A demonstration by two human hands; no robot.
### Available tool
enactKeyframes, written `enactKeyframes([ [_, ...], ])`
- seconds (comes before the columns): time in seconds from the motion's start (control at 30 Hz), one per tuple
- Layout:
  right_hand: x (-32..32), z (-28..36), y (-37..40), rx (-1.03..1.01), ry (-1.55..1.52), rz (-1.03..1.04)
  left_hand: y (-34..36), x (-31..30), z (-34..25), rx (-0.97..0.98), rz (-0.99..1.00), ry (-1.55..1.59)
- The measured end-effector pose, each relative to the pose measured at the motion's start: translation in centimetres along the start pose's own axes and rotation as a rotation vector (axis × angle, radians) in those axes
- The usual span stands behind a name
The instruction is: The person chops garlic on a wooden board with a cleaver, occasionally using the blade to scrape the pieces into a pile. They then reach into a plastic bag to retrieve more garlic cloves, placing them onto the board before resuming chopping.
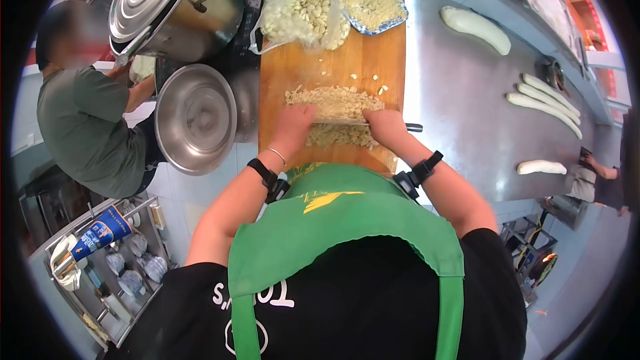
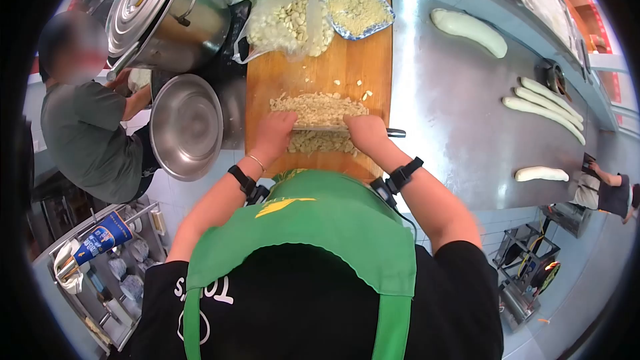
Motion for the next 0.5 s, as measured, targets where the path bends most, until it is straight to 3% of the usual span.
enactKeyframes([
  [0.17, -1.2, 0.7, 0.6, -0.034, -0.070, -0.107, 0.1, -1.4, -0.5, 0.040, 0.003, -0.035],
  [0.27, -0.9, 0.4, 0.8, 0.043, -0.058, -0.086, 0.2, 0.6, -0.4, 0.022, 0.019, -0.057],
  [0.4, -1.5, 0.1, 0.0, -0.039, -0.063, -0.044, -1.0, -0.2, 0.4, 0.029, 0.045, -0.047],
  [0.5, -1.4, 0.9, 1.1, -0.002, -0.019, -0.092, -0.1, -0.3, -0.3, 0.042, -0.049, 0.046],
])
Point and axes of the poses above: each hand's wrist, its own y-axis away from the middle knuckle, its own x-axis out of the palm, z = x × y, the point moved 4 cm from there along -y, towards the middle knuckle, and after that the axes turned 6 degrees about -z, right-handed, at the moved point
